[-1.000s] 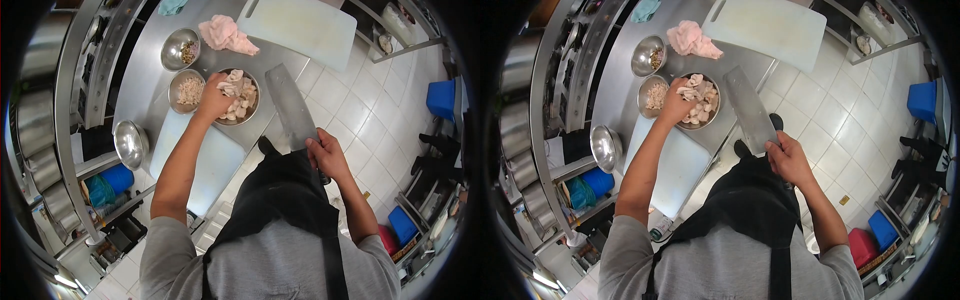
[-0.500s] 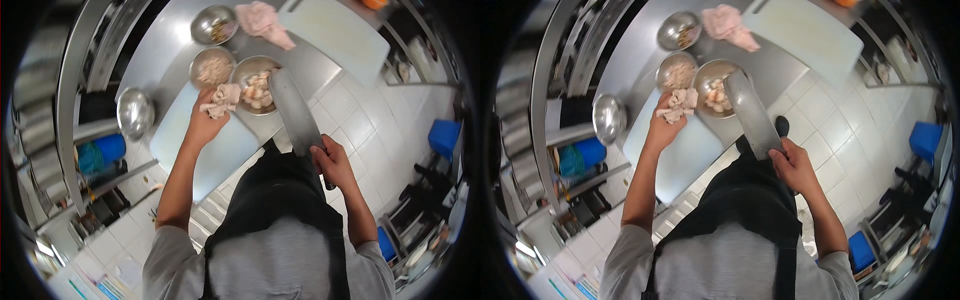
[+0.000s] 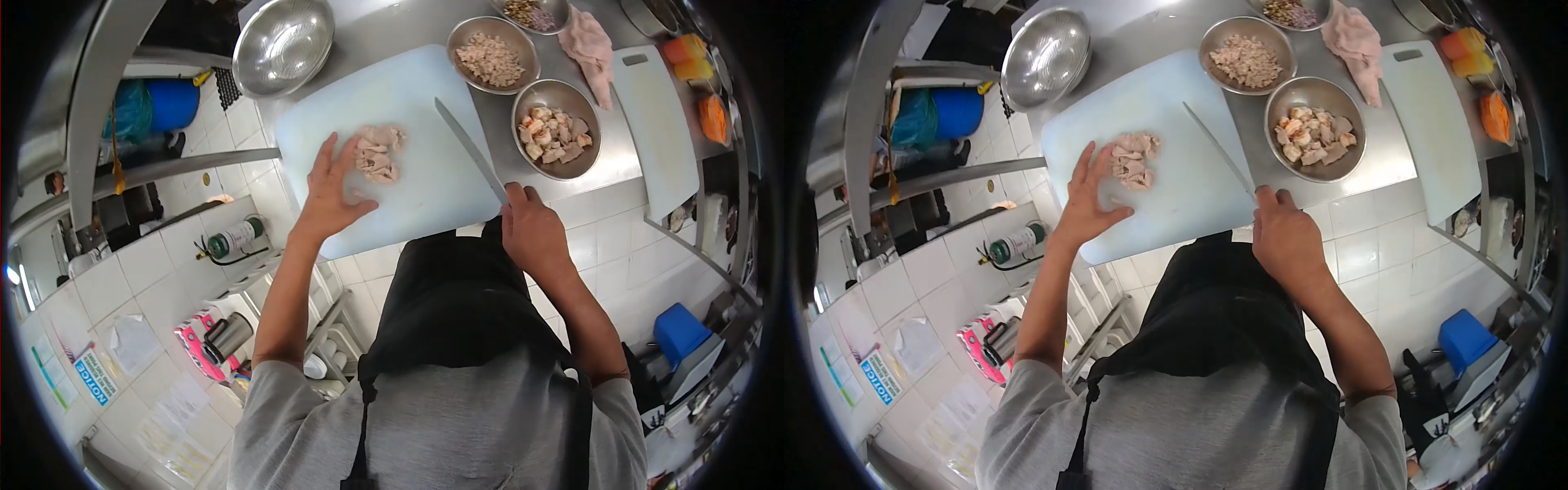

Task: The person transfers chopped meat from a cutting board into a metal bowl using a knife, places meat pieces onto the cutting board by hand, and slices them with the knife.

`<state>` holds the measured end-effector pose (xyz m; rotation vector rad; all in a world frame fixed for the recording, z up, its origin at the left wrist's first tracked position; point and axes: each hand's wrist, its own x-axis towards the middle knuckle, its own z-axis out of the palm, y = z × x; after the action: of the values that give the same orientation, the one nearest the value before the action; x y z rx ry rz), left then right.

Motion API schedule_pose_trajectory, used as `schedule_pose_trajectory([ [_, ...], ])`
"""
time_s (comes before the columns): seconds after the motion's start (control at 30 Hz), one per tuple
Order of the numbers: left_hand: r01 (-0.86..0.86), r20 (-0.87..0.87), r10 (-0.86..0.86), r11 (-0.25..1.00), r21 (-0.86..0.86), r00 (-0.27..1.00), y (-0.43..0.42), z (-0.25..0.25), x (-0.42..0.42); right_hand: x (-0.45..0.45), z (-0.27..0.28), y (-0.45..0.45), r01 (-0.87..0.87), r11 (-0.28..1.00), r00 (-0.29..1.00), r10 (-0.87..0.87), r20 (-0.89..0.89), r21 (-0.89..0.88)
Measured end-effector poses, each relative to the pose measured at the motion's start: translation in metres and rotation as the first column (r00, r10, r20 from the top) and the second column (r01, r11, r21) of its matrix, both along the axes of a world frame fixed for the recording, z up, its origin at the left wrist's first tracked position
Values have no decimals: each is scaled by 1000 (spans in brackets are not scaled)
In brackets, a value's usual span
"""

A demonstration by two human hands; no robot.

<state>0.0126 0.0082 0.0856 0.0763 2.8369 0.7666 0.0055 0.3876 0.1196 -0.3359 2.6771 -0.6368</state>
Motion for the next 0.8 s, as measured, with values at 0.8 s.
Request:
schedule_pose_trajectory([
  [0.8,338,-405,-257,931,140,877,115,-45,-43,-33,-14,-11,53,999,999,-53,-6,-6],
])
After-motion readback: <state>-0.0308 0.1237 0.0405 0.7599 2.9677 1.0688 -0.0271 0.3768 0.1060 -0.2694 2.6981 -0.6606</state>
